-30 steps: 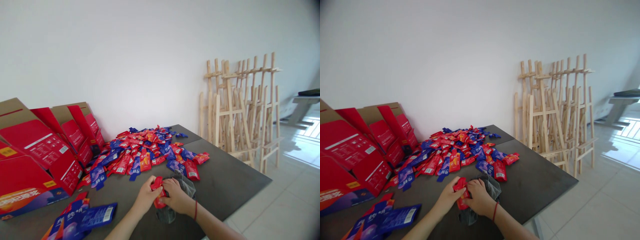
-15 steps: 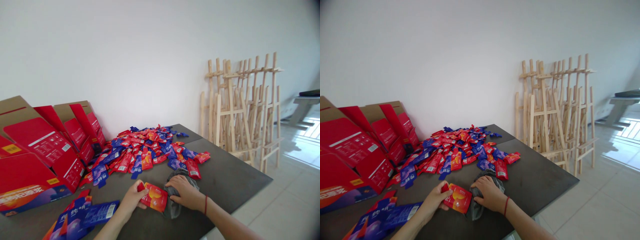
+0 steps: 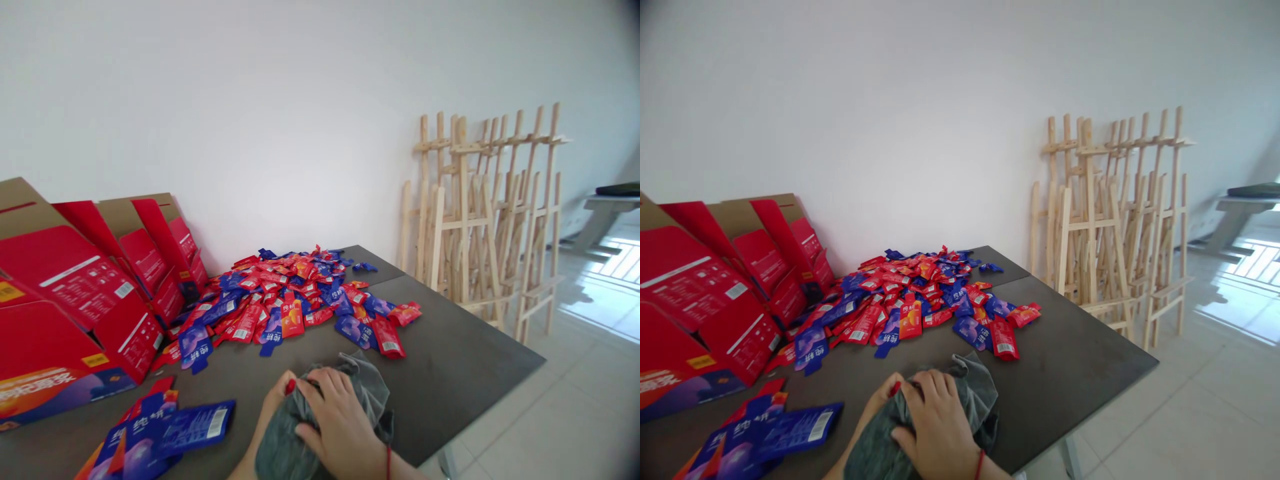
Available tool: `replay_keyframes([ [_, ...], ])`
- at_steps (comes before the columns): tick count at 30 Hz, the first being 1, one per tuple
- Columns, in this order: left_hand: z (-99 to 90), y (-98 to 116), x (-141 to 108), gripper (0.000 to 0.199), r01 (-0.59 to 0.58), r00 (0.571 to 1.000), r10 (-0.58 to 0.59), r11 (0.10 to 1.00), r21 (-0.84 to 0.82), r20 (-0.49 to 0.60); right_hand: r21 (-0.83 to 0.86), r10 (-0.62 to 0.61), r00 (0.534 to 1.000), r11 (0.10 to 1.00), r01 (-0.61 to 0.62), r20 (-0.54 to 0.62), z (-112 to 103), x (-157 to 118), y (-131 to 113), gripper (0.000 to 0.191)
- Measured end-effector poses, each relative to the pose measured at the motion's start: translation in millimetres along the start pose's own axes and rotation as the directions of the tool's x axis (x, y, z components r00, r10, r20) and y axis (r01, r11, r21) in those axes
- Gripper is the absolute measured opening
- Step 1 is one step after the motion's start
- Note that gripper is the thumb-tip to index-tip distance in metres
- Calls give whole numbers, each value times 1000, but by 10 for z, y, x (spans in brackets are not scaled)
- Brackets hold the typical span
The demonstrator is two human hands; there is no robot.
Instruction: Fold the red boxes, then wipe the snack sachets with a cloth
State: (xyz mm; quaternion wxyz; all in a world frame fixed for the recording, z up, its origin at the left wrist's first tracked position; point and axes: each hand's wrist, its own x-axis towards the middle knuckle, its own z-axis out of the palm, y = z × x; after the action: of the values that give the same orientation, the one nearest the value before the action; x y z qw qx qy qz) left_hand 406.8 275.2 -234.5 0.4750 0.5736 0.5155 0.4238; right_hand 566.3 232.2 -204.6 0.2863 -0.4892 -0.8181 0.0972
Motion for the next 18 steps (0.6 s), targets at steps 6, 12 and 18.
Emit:
replay_keyframes([
  [6,-106,9,-24,37,103,992,-112,984,143,62,-51,-53,985,997,63,165,118,-90,140,56],
  [12,-225,-37,27,34,71,997,-73,975,211,5,-120,-6,981,992,30,192,-127,-176,575,50],
  [18,-248,-89,57,22,-34,998,43,979,199,-43,-198,141,986,972,-122,84,-150,22,590,53],
])
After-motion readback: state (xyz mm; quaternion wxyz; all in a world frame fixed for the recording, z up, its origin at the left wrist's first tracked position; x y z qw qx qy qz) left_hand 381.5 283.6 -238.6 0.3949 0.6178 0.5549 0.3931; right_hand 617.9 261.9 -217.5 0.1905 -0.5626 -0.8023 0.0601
